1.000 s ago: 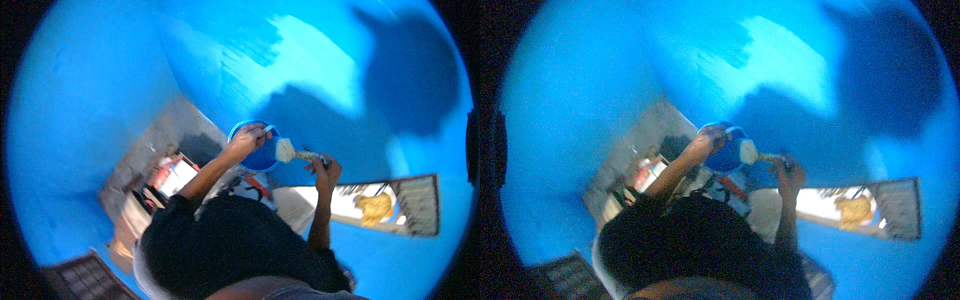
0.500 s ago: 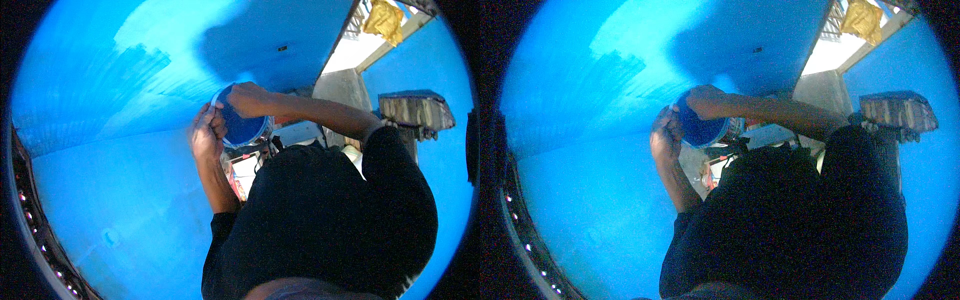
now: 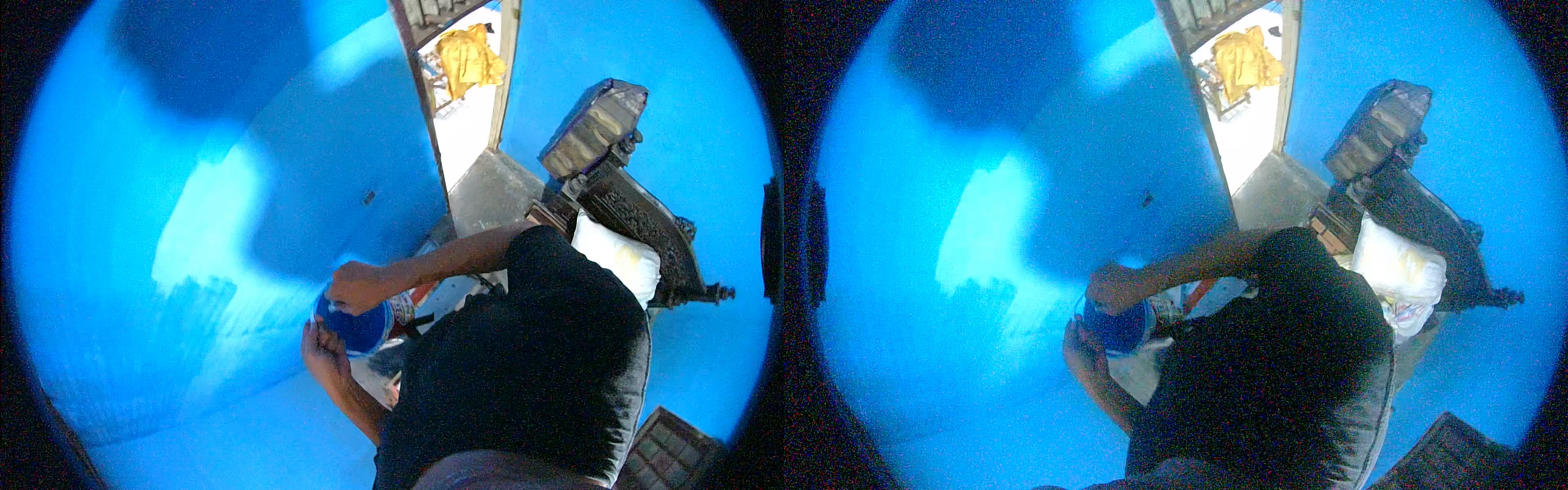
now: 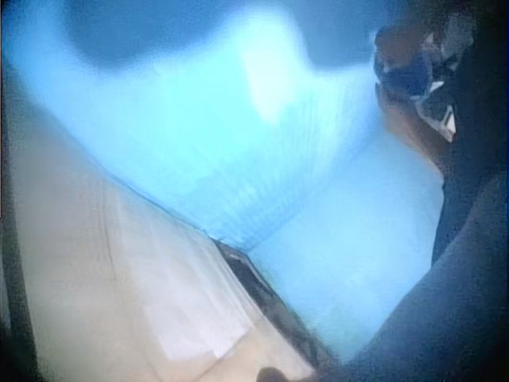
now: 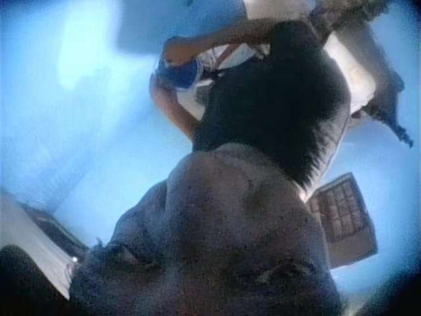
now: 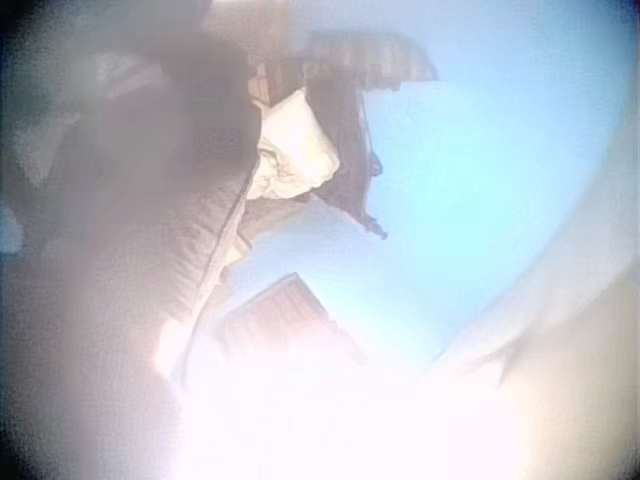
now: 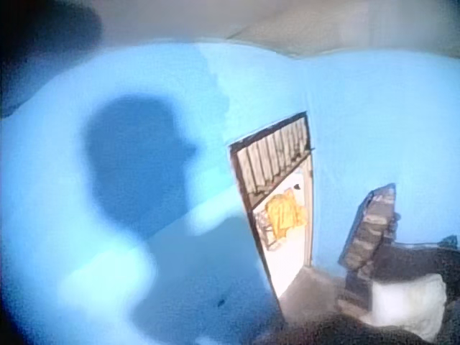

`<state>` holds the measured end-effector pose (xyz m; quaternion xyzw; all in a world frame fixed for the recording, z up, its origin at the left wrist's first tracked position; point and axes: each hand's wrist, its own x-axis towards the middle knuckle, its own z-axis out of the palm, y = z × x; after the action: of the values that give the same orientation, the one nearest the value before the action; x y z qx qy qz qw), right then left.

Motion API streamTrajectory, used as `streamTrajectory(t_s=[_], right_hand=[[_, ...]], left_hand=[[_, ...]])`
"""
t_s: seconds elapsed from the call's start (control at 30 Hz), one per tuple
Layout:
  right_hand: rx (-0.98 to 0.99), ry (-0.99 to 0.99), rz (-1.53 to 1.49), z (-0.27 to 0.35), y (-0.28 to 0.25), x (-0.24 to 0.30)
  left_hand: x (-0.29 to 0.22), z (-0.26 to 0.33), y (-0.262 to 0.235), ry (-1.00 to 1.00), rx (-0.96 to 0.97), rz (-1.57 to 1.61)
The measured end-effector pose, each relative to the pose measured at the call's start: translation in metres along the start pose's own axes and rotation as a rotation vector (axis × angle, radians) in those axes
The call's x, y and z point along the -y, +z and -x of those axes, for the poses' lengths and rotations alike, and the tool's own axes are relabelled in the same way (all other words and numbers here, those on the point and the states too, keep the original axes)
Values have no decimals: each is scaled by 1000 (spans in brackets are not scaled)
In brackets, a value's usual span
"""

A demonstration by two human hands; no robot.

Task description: The person paints a ceiling with blue paint using a brush and a bucket. They repeatedly dip the brush into the bucket and apply paint to the ceiling surface in broad strokes.

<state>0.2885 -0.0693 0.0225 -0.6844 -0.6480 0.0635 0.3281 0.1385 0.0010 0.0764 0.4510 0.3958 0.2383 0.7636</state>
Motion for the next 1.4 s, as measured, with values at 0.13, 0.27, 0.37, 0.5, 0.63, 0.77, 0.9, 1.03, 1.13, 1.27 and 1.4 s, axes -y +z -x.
streamTrajectory(t_s=[0.13, 0.27, 0.37, 0.5, 0.63, 0.77, 0.9, 1.03, 1.13, 1.27, 1.4], right_hand=[[-9, 69, -221, 7, -1, 1], [219, 371, -537, 20, -5, -8], [191, 422, -606, 21, -14, -5], [72, 348, -485, 29, -11, -20], [92, 309, -385, 29, -20, -10], [200, 393, -472, 22, -22, -17], [250, 396, -496, 27, -13, -32], [115, 321, -446, 35, -13, -26], [1, 117, -151, 30, -19, -20], [52, -98, 143, 31, -4, -38], [116, -84, 250, 36, -5, -44]], left_hand=[[2, -1, -2, 5, 3, 7], [2, 2, 4, 67, 88, -46], [17, -5, -2, 41, 61, 2], [12, -3, -2, 54, 125, -56], [31, -6, 3, 508, 141, -183], [23, -11, 3, 214, 185, 25], [28, -16, -1, 164, 177, 36], [43, -20, 1, 197, 202, -5], [31, -14, 1, 154, 246, -50], [29, -10, -3, 190, 156, -68], [44, -27, -8, 3, 179, 119]])
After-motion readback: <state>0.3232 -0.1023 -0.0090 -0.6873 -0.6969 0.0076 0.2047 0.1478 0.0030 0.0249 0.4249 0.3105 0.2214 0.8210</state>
